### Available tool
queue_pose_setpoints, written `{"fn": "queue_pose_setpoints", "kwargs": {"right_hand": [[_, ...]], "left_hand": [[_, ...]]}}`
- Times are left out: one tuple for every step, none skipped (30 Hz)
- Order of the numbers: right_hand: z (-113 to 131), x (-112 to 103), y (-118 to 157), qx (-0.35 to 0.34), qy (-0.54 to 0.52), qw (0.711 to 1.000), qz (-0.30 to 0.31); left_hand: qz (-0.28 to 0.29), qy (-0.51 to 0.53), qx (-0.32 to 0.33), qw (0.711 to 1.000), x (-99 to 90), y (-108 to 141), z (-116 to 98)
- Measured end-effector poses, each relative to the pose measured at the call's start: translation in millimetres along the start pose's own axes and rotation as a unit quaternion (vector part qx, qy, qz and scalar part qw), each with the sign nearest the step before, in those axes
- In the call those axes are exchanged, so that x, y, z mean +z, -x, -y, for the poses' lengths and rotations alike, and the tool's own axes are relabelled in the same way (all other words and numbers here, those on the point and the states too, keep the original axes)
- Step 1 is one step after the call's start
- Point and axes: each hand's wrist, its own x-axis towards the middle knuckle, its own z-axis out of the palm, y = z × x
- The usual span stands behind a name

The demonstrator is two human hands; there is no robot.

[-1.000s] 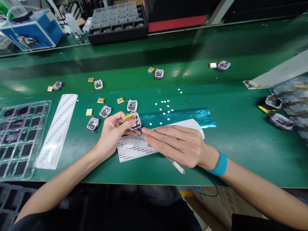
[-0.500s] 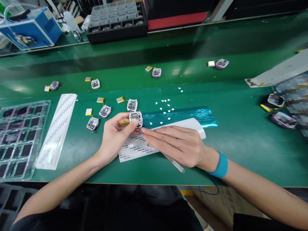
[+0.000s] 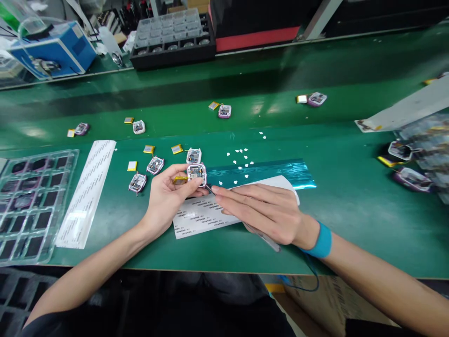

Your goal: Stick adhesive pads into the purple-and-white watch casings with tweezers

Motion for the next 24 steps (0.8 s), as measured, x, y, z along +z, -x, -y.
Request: {"fn": "queue_pose_setpoints", "kwargs": {"right_hand": [[-1.0, -0.7, 0.5, -0.003, 0.004, 1.0, 0.0], [-2.0, -1.3, 0.9, -0.006, 0.01, 1.0, 0.002], [-2.9, -1.8, 1.2, -0.01, 0.015, 1.0, 0.002], [-3.8, -2.1, 1.0, -0.015, 0.02, 1.0, 0.0], [-4.4, -2.3, 0.5, -0.022, 0.022, 0.999, -0.007], [-4.8, -2.2, -0.3, -0.033, 0.021, 0.999, -0.015], [-5.0, -2.1, -1.5, -0.042, 0.019, 0.999, -0.022], [-5.1, -1.8, -2.9, -0.055, 0.014, 0.998, -0.037], [-5.0, -1.4, -4.3, -0.053, 0.011, 0.998, -0.042], [-5.0, -0.8, -5.5, -0.054, 0.009, 0.997, -0.063], [-5.2, 0.0, -6.4, -0.046, 0.009, 0.996, -0.073], [-5.7, 0.8, -7.0, -0.04, 0.009, 0.996, -0.074], [-6.5, 1.8, -7.1, -0.047, 0.009, 0.995, -0.083], [-7.7, 2.6, -6.9, -0.05, 0.011, 0.995, -0.085], [-9.2, 3.3, -6.5, -0.055, 0.008, 0.994, -0.096], [-10.8, 3.6, -6.1, -0.058, 0.006, 0.994, -0.096], [-12.5, 3.6, -5.8, -0.061, 0.007, 0.993, -0.097], [-14.2, 3.2, -5.6, -0.065, 0.007, 0.993, -0.098], [-15.6, 2.6, -5.5, -0.067, 0.008, 0.993, -0.1], [-16.7, 1.9, -5.3, -0.072, 0.011, 0.992, -0.105], [-17.5, 1.5, -4.9, -0.078, 0.016, 0.991, -0.103], [-18.3, 1.9, -3.8, -0.087, 0.024, 0.991, -0.098], [-19.3, 3.5, -2.0, -0.097, 0.037, 0.991, -0.089], [-21.0, 6.7, 0.7, -0.106, 0.053, 0.99, -0.078]], "left_hand": [[-0.003, 0.002, -0.001, 1.0, -0.4, -1.1, -0.5], [-0.006, 0.001, 0.003, 1.0, -1.5, -2.8, -1.1], [-0.008, -0.006, 0.015, 1.0, -3.6, -5.3, -1.9], [-0.01, -0.021, 0.036, 0.999, -7.1, -9.0, -2.8], [-0.018, -0.049, 0.064, 0.997, -12.0, -14.3, -3.9], [-0.03, -0.103, 0.096, 0.99, -18.4, -21.7, -5.3], [-0.05, -0.171, 0.125, 0.976, -26.0, -31.2, -7.1], [-0.083, -0.253, 0.149, 0.952, -34.3, -43.0, -9.6], [-0.114, -0.353, 0.154, 0.916, -42.9, -56.6, -13.0], [-0.134, -0.397, 0.153, 0.895, -51.1, -71.4, -17.2], [-0.146, -0.422, 0.153, 0.881, -58.5, -86.5, -22.2], [-0.154, -0.444, 0.152, 0.869, -65.1, -100.9, -27.5], [-0.158, -0.463, 0.15, 0.859, -70.6, -113.7, -32.6], [-0.16, -0.481, 0.147, 0.849, -75.4, -124.3, -37.0], [-0.162, -0.498, 0.143, 0.84, -79.6, -132.3, -40.1], [-0.165, -0.514, 0.138, 0.83, -83.7, -137.8, -41.8], [-0.169, -0.527, 0.136, 0.821, -87.8, -141.0, -42.1], [-0.174, -0.54, 0.133, 0.813, -92.2, -142.3, -41.3], [-0.178, -0.551, 0.131, 0.805, -97.3, -142.2, -39.7], [-0.18, -0.561, 0.127, 0.798, -103.0, -141.3, -37.7], [-0.179, -0.57, 0.123, 0.792, -109.3, -140.0, -35.8], [-0.174, -0.579, 0.118, 0.788, -116.0, -138.6, -34.3], [-0.164, -0.586, 0.113, 0.785, -122.8, -137.2, -33.3], [-0.151, -0.592, 0.11, 0.784, -129.3, -136.2, -33.0]]}}
